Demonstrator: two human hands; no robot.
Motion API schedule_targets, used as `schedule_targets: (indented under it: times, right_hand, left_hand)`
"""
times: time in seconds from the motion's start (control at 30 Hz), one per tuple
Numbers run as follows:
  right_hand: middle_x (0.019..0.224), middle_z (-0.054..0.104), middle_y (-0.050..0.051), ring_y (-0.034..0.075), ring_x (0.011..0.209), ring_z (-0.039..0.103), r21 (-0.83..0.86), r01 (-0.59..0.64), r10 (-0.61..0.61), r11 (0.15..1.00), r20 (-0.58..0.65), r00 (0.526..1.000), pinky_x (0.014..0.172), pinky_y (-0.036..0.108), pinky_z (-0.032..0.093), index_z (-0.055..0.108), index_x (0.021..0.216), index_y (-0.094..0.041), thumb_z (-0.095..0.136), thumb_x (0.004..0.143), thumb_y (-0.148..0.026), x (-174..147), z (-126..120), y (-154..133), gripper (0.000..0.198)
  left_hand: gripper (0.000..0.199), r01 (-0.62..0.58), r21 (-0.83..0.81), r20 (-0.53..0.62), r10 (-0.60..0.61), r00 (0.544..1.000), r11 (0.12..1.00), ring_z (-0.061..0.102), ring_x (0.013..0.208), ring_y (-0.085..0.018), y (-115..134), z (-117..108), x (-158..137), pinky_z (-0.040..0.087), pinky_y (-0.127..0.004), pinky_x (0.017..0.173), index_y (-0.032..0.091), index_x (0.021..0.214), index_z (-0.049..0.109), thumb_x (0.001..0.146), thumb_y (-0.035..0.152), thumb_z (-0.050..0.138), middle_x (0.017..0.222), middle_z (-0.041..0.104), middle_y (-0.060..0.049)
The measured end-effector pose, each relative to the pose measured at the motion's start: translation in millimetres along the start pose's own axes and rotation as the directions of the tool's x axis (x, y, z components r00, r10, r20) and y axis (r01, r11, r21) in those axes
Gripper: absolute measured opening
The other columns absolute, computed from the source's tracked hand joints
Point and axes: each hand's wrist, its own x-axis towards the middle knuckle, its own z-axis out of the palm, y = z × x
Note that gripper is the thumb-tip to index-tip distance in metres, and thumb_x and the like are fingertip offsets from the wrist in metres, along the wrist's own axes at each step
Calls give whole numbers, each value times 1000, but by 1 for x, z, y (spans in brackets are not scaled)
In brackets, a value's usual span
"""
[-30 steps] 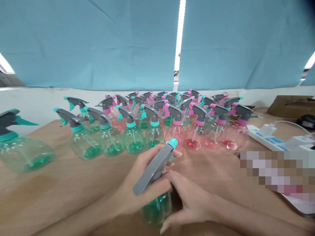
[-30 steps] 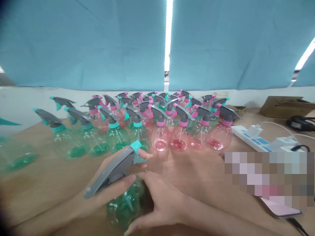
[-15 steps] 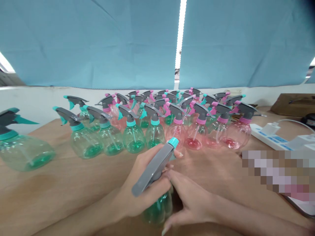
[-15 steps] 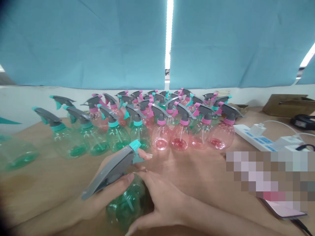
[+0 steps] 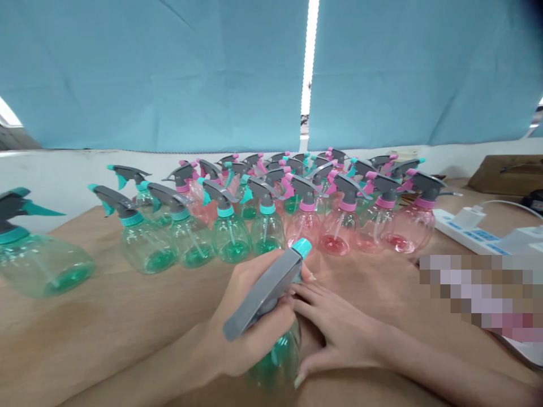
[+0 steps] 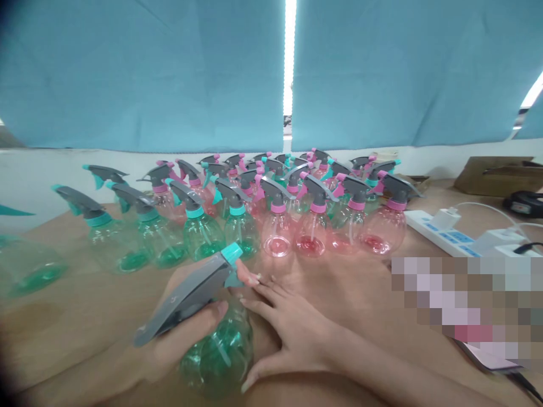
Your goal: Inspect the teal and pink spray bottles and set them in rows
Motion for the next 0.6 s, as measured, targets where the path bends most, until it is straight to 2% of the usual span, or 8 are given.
schedule_targets:
  times: [0.1,0.2,0.37,0.47,0.6]
  right_hand:
    - [156,31,17,38,143,26,-54,-41,43,998,28,999,112,59,25,37,149,-24,66,72,-71,-9,-5,9,94]
    - [159,24,15,37,145,21,-90,-67,70,994,31,997,113,60,23,29,152,-27,60,78,-71,-16,-8,15,91]
    - [160,19,14,36,146,15,-94,-78,81,992,26,996,114,60,20,34,150,-25,59,78,-72,-19,-7,19,89]
    - [160,18,13,36,146,14,-82,-82,84,993,26,996,115,60,19,34,150,-27,59,78,-71,-18,-7,18,87]
    - [159,20,12,35,146,15,-71,-98,100,993,22,995,116,59,18,37,148,-26,58,81,-69,-17,-10,15,83]
  left_hand:
    - [22,-16,33,-11,16,1000,999,50,60,-13,0,0,0,46,-26,59,22,79,53,64,9,46,71,54,4]
    - [22,16,79,-17,-15,1000,997,49,60,-13,0,0,-1,43,-25,57,22,78,52,64,8,45,69,52,5]
    - [17,5,23,-24,-4,1000,1000,54,67,-17,-2,2,-1,46,-29,63,21,75,52,62,12,47,72,54,2]
    - [15,18,63,-51,-14,999,998,57,70,-17,-4,2,-2,47,-29,67,21,76,55,66,14,47,73,56,2]
    - [11,50,142,-29,-46,999,989,54,61,-14,-4,0,-2,45,-25,57,23,75,52,70,16,46,70,57,3]
